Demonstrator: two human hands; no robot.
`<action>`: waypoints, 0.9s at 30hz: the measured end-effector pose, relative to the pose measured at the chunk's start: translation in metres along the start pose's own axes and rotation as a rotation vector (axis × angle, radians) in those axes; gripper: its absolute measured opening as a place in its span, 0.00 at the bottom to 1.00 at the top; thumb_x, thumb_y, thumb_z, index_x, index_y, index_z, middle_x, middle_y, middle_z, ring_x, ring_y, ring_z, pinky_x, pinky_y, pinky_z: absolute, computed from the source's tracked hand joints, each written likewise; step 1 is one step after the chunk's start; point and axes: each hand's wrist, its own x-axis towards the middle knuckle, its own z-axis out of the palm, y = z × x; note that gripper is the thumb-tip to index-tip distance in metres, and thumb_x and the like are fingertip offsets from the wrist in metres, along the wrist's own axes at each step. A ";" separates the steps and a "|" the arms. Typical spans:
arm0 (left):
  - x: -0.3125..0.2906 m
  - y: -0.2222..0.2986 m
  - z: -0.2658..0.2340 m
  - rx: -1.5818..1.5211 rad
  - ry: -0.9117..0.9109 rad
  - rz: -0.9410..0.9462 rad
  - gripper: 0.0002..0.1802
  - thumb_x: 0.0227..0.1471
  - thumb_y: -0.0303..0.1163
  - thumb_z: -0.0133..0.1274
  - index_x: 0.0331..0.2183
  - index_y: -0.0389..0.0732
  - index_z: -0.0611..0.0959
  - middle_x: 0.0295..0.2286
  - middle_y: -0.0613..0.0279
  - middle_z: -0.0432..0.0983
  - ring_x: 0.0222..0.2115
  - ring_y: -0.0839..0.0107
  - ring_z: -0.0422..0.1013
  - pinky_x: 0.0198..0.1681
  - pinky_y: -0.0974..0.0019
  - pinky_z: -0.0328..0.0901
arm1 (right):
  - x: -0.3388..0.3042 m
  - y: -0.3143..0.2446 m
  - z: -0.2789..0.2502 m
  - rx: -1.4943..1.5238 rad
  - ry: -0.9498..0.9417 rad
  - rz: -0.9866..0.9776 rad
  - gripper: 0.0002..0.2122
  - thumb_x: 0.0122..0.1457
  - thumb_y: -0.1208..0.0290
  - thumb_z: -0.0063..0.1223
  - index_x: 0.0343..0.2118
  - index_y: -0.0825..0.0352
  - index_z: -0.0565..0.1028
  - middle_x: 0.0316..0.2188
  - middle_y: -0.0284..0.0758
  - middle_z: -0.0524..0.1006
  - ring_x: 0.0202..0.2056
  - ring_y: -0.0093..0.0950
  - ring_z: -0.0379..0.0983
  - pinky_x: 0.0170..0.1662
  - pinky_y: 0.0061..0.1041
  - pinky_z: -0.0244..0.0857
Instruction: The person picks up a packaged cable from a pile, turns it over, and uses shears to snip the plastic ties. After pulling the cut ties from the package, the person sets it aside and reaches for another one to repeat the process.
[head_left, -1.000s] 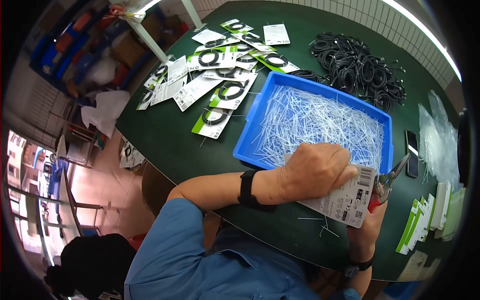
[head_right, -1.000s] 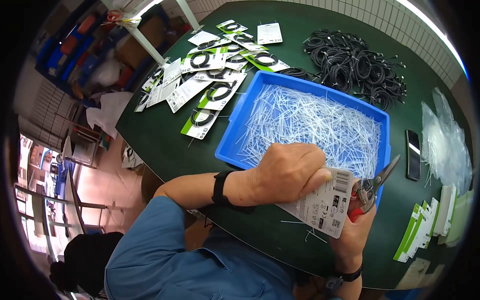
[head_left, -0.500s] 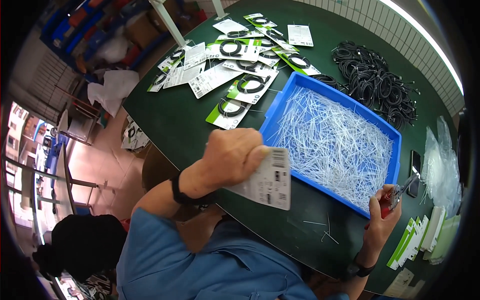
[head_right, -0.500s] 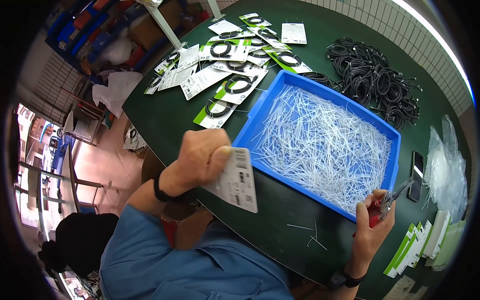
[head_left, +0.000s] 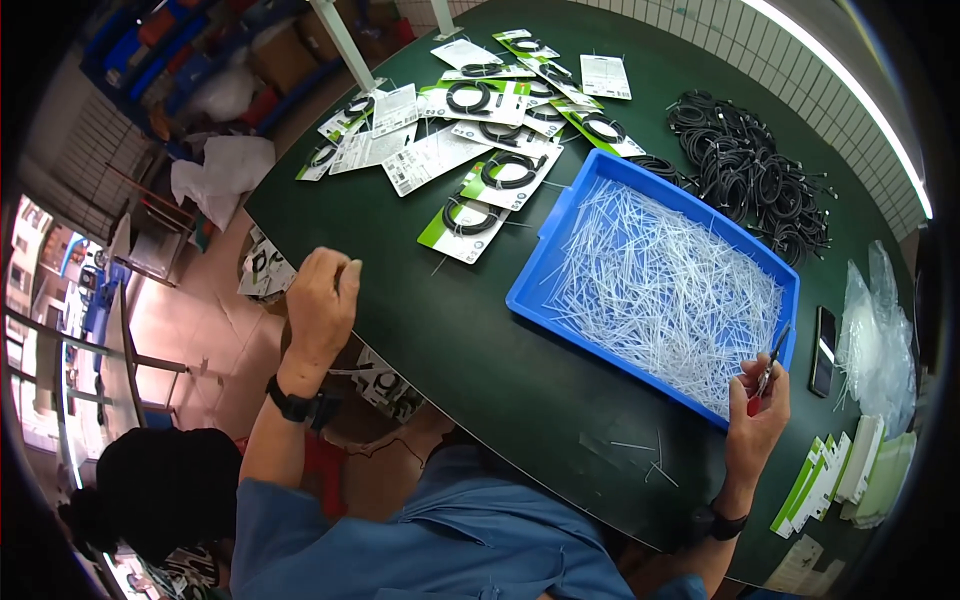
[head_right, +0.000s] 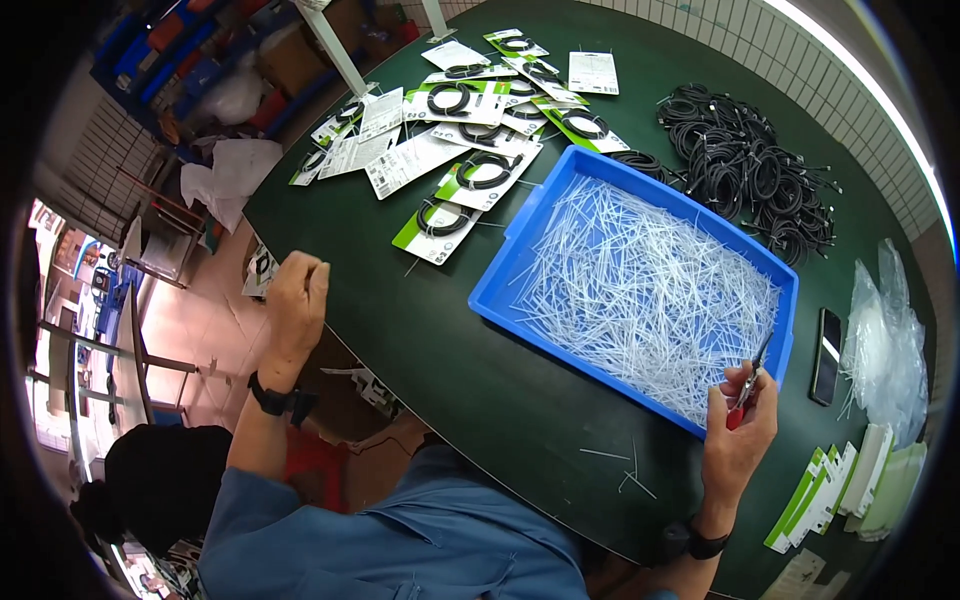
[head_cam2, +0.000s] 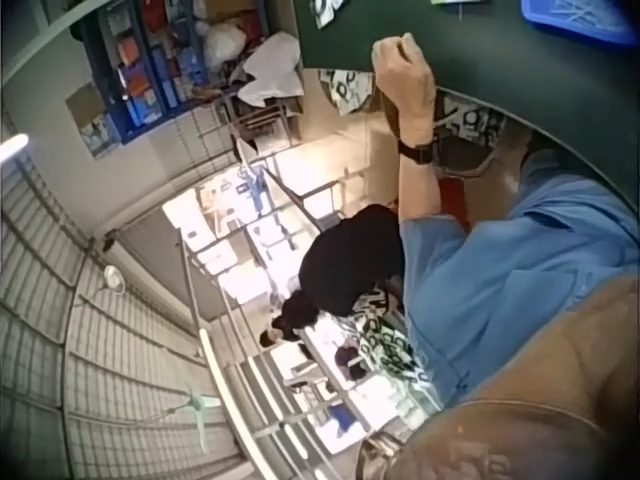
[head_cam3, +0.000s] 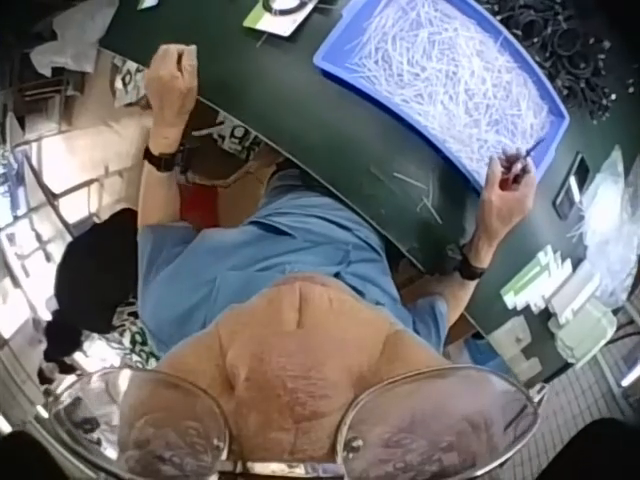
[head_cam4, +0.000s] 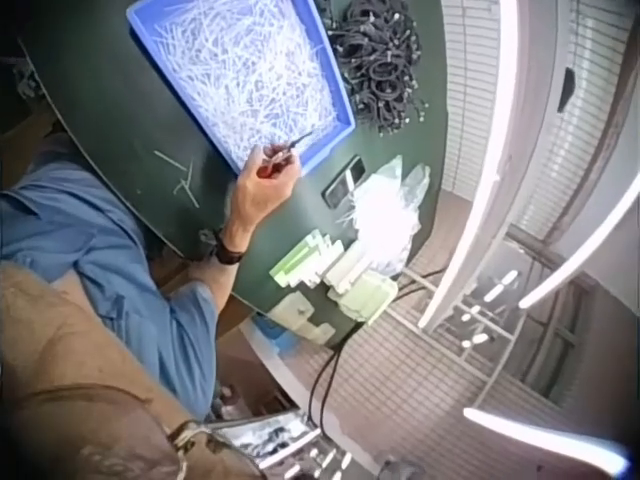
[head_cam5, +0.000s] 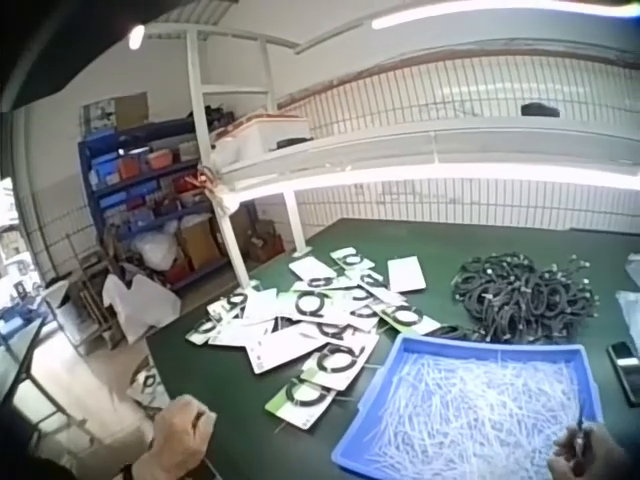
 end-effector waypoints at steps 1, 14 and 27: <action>0.013 0.014 0.010 -0.085 -0.003 0.024 0.09 0.60 0.30 0.56 0.30 0.37 0.76 0.28 0.53 0.73 0.30 0.52 0.72 0.33 0.55 0.66 | 0.000 -0.001 0.001 -0.002 0.004 0.001 0.19 0.60 0.83 0.59 0.54 0.73 0.70 0.45 0.36 0.77 0.43 0.23 0.73 0.49 0.23 0.69; 0.158 0.105 0.182 0.209 -0.499 0.150 0.33 0.53 0.49 0.61 0.52 0.34 0.76 0.39 0.44 0.79 0.45 0.46 0.73 0.49 0.49 0.70 | -0.004 0.005 -0.005 -0.027 -0.060 -0.041 0.26 0.60 0.80 0.62 0.62 0.73 0.70 0.38 0.31 0.75 0.38 0.18 0.71 0.44 0.19 0.69; 0.150 0.095 0.159 0.170 -0.422 0.173 0.30 0.51 0.39 0.61 0.52 0.33 0.75 0.34 0.39 0.81 0.37 0.43 0.78 0.42 0.45 0.72 | -0.006 -0.012 -0.008 -0.069 -0.094 -0.087 0.27 0.62 0.78 0.56 0.66 0.74 0.66 0.38 0.30 0.71 0.37 0.18 0.66 0.42 0.17 0.65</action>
